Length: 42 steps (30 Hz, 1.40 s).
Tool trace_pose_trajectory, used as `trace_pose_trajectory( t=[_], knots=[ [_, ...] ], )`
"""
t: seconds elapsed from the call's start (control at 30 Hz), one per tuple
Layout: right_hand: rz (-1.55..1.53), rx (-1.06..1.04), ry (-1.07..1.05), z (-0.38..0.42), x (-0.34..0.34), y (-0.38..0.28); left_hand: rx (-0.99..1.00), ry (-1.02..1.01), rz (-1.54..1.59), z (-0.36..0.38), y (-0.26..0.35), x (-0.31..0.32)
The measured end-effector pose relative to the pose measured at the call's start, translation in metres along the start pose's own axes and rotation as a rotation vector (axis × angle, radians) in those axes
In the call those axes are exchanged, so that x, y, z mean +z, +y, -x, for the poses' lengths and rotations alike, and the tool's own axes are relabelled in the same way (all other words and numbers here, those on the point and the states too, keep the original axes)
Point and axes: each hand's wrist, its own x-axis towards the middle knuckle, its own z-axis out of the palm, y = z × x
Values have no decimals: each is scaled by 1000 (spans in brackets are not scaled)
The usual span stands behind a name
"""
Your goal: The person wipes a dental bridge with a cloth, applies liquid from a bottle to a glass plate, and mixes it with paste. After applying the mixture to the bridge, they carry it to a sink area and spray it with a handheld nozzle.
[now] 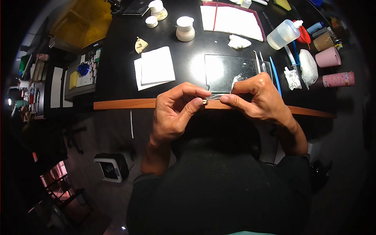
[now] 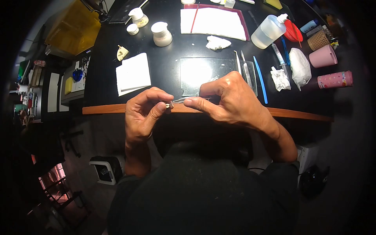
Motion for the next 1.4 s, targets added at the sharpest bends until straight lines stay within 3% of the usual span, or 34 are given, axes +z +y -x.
trace_pose_trajectory(
  t=[0.97, 1.4],
  knots=[
    [-29, -32, -32, 3, 3, 0, -32, -24, 57, 3, -4, 1],
    [-200, -16, -7, 12, 5, -2, -7, -65, 100, 2, -4, 2]
  ],
)
